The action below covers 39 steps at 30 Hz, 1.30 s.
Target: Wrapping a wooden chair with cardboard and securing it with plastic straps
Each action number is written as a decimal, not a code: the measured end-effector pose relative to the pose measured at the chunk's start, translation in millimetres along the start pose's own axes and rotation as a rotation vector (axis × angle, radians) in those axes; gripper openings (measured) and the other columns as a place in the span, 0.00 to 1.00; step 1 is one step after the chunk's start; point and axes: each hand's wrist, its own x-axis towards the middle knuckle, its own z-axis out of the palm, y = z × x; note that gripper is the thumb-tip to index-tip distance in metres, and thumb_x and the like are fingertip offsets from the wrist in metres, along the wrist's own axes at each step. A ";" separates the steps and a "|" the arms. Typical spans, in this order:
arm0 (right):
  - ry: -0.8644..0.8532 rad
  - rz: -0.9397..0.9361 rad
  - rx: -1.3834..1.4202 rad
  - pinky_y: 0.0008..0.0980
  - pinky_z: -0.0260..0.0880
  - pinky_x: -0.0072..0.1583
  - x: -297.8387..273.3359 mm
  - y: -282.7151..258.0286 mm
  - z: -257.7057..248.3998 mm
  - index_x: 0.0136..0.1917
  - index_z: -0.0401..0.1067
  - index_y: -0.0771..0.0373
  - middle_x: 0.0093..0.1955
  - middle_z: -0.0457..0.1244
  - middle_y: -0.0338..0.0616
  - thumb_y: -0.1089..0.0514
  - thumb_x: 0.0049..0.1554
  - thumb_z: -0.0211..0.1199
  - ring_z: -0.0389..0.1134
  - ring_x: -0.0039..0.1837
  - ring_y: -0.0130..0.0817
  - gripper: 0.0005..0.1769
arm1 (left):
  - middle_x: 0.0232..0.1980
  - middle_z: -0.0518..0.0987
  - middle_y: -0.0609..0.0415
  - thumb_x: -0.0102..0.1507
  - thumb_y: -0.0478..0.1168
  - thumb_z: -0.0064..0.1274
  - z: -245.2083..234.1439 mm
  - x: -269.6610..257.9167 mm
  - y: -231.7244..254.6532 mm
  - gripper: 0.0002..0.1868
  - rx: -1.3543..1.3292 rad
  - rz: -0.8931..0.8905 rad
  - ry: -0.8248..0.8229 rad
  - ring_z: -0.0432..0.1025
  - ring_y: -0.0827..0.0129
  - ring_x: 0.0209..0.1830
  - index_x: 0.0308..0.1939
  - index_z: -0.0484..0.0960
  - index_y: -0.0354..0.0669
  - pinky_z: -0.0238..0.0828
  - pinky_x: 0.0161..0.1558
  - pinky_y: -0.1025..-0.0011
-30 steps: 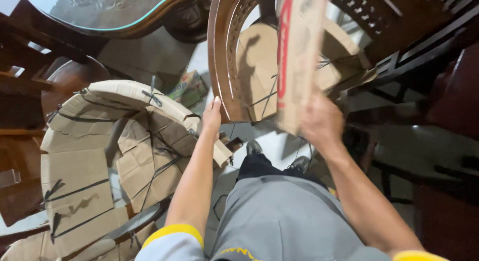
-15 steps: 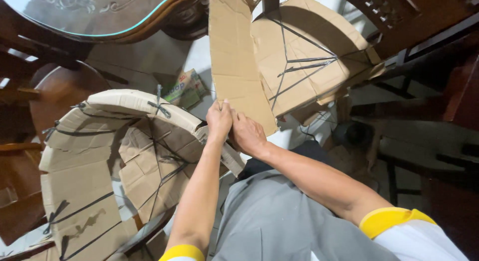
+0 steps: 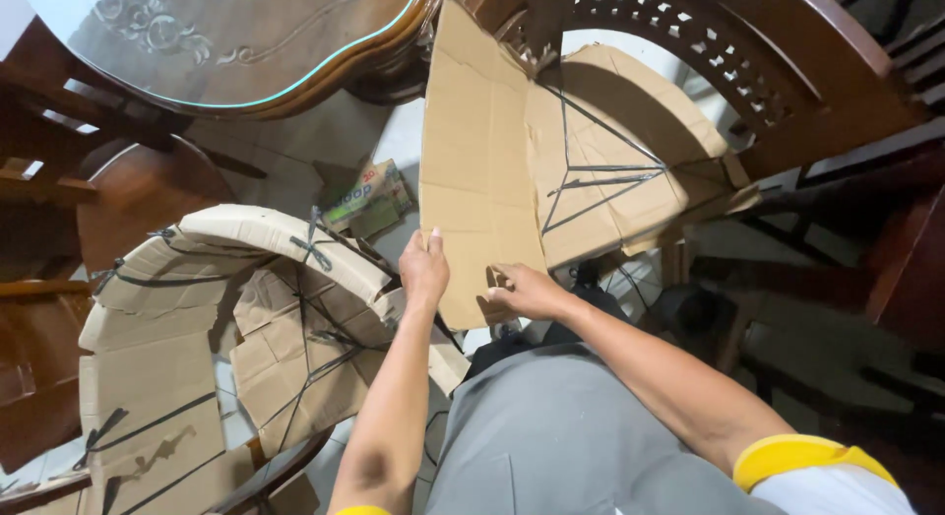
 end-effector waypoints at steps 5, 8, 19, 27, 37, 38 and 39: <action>0.027 0.149 0.129 0.54 0.66 0.70 6.2 76.2 -33.0 0.78 0.60 0.64 0.70 0.63 0.66 0.42 0.59 0.61 0.65 0.71 0.59 0.41 | 0.57 0.80 0.36 0.67 0.51 0.53 -3.5 5.8 -1.0 0.22 -0.171 0.091 -0.029 0.71 0.44 0.64 0.55 0.83 0.36 0.64 0.66 0.49; 0.085 0.363 0.054 0.47 0.67 0.70 11.3 141.3 -56.8 0.81 0.57 0.53 0.68 0.66 0.56 0.33 0.56 0.61 0.66 0.72 0.48 0.46 | 0.68 0.73 0.38 0.69 0.46 0.51 -26.5 -20.1 37.1 0.20 -0.297 0.213 -0.073 0.66 0.45 0.70 0.52 0.83 0.29 0.57 0.72 0.51; 0.408 0.245 0.776 0.42 0.70 0.52 0.2 116.7 -143.5 0.56 0.73 0.65 0.47 0.67 0.52 0.57 0.55 0.71 0.70 0.51 0.45 0.18 | 0.29 0.83 0.56 0.72 0.45 0.50 -14.8 -59.7 49.8 0.12 -0.750 0.071 0.100 0.73 0.80 0.23 0.39 0.84 0.46 0.75 0.29 0.77; 0.578 -0.181 0.085 0.37 0.63 0.67 -47.8 37.0 -310.5 0.72 0.70 0.59 0.70 0.64 0.48 0.60 0.63 0.63 0.62 0.69 0.39 0.24 | 0.78 0.56 0.38 0.62 0.37 0.63 -52.4 -86.1 105.1 0.42 -0.340 0.232 0.463 0.62 0.49 0.71 0.74 0.55 0.38 0.56 0.73 0.58; 0.403 -0.536 -1.218 0.33 0.78 0.51 -47.8 -74.5 -428.5 0.63 0.78 0.38 0.56 0.73 0.30 0.58 0.57 0.64 0.75 0.56 0.32 0.22 | 0.53 0.75 0.45 0.63 0.71 0.59 -179.8 -42.2 209.7 0.35 0.727 0.927 0.276 0.67 0.46 0.55 0.58 0.71 0.49 0.46 0.53 0.36; 0.394 -0.478 -1.239 0.36 0.76 0.48 -54.2 -104.1 -419.8 0.63 0.78 0.39 0.58 0.73 0.31 0.60 0.59 0.59 0.74 0.58 0.33 0.22 | 0.26 0.83 0.49 0.66 0.65 0.57 -175.5 -25.6 203.4 0.23 0.668 0.844 0.111 0.75 0.48 0.29 0.37 0.79 0.51 0.69 0.39 0.54; 0.394 -0.475 -1.239 0.36 0.76 0.48 -56.8 -122.6 -404.9 0.63 0.78 0.39 0.58 0.73 0.31 0.60 0.59 0.59 0.74 0.58 0.33 0.22 | 0.26 0.83 0.49 0.66 0.65 0.57 -175.2 -19.2 197.6 0.23 0.667 0.846 0.109 0.75 0.48 0.29 0.37 0.79 0.51 0.69 0.39 0.54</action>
